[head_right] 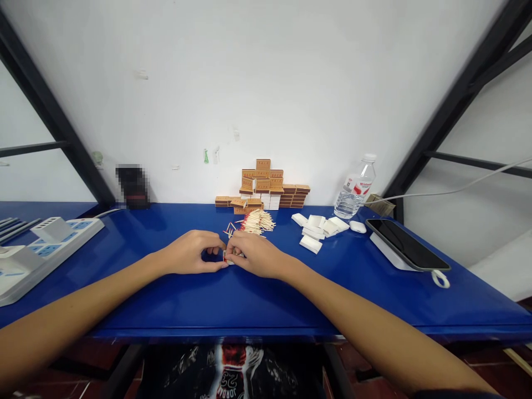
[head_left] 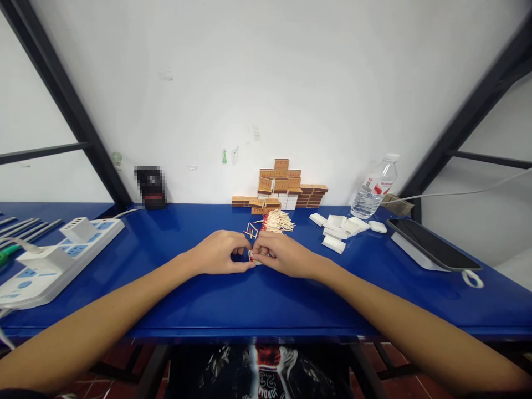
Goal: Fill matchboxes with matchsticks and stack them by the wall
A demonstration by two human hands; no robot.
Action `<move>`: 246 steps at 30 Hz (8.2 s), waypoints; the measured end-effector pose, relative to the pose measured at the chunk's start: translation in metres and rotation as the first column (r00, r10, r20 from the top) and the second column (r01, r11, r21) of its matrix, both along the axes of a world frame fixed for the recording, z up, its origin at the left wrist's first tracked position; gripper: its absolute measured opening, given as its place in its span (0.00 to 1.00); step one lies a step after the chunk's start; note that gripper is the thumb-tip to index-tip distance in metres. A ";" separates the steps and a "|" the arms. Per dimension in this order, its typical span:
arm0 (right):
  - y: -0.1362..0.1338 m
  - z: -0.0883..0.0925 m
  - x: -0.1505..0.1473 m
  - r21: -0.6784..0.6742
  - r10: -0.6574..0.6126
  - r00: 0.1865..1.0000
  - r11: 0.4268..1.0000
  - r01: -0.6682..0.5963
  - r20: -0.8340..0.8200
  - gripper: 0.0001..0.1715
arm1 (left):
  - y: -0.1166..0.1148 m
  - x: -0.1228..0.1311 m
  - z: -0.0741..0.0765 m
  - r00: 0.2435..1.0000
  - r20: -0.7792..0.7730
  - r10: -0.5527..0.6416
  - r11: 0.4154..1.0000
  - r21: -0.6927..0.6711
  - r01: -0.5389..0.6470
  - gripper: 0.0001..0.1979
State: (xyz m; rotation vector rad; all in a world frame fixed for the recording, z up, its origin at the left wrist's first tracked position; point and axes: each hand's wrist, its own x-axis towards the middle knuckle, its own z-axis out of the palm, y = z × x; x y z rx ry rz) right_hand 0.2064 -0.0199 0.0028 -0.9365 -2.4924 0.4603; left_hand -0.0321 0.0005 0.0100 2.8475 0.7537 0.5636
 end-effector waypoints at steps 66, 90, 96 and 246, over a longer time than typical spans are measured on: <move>0.048 0.050 -0.063 0.116 -0.289 0.662 0.949 0.293 0.691 0.14 | 0.001 -0.002 0.003 0.999 -0.049 0.008 1.000 0.009 -0.008 0.13; -0.002 0.051 -0.020 0.049 -0.128 0.779 0.991 0.125 0.614 0.08 | 0.001 -0.003 0.004 0.997 -0.072 0.037 0.999 -0.009 -0.038 0.13; 0.009 0.043 -0.006 -0.023 -0.046 0.869 0.998 0.066 0.493 0.06 | 0.001 -0.002 0.005 0.997 -0.074 0.035 0.999 -0.009 -0.036 0.13; 0.030 0.080 0.005 -0.011 -0.158 0.802 0.979 0.201 0.576 0.05 | 0.009 -0.007 0.004 0.995 -0.056 0.087 0.995 -0.040 -0.089 0.14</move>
